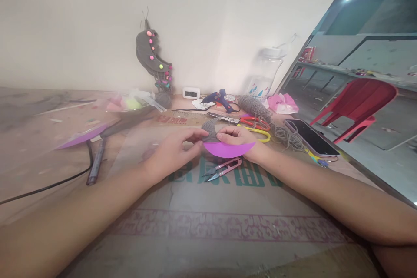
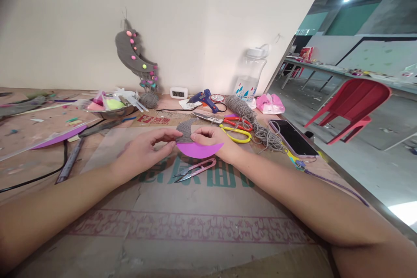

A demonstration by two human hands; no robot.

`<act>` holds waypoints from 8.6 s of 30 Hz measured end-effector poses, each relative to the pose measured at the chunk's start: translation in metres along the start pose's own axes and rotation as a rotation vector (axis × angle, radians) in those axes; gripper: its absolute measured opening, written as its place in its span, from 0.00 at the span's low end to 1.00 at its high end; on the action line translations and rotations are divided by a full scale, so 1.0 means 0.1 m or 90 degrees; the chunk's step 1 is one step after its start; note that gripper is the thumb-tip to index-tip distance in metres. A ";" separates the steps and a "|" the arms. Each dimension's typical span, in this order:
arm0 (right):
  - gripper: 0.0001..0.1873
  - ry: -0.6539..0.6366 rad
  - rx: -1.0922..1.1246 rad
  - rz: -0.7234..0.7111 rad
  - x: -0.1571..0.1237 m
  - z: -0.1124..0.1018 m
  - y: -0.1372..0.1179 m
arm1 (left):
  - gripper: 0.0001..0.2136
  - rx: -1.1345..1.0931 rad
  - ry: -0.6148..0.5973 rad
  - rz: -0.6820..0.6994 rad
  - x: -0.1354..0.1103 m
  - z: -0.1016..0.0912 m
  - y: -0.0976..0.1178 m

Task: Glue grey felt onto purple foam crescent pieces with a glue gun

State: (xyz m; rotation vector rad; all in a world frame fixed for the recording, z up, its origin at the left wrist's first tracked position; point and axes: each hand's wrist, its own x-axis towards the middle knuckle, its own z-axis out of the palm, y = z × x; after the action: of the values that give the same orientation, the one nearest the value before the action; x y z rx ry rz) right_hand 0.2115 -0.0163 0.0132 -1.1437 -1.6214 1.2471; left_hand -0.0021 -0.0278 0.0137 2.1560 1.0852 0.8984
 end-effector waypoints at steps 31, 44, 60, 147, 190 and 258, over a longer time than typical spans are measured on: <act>0.18 -0.006 -0.106 -0.043 0.01 -0.03 0.03 | 0.16 -0.073 -0.002 -0.023 0.01 0.01 -0.04; 0.14 -0.012 -0.226 -0.130 -0.07 0.02 0.00 | 0.19 -0.041 -0.073 -0.063 0.06 -0.01 -0.07; 0.15 -0.049 -0.194 -0.068 -0.05 0.00 0.02 | 0.17 -0.137 -0.074 -0.058 0.09 -0.04 -0.08; 0.15 -0.052 -0.254 -0.111 -0.09 0.04 -0.02 | 0.16 -0.140 -0.084 -0.118 0.10 -0.03 -0.10; 0.13 0.124 -0.086 -0.053 -0.01 0.00 0.04 | 0.14 -0.247 -0.065 -0.082 0.14 0.00 -0.14; 0.09 -0.029 -0.335 -0.287 -0.03 0.05 0.04 | 0.17 -0.132 -0.070 -0.088 0.11 0.01 -0.16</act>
State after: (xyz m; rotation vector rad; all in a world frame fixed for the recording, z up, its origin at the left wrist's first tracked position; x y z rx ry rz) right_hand 0.2087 -0.0204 0.0076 -0.9641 -2.1677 0.5740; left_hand -0.0040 -0.0101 0.0048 1.9140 1.0255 0.7833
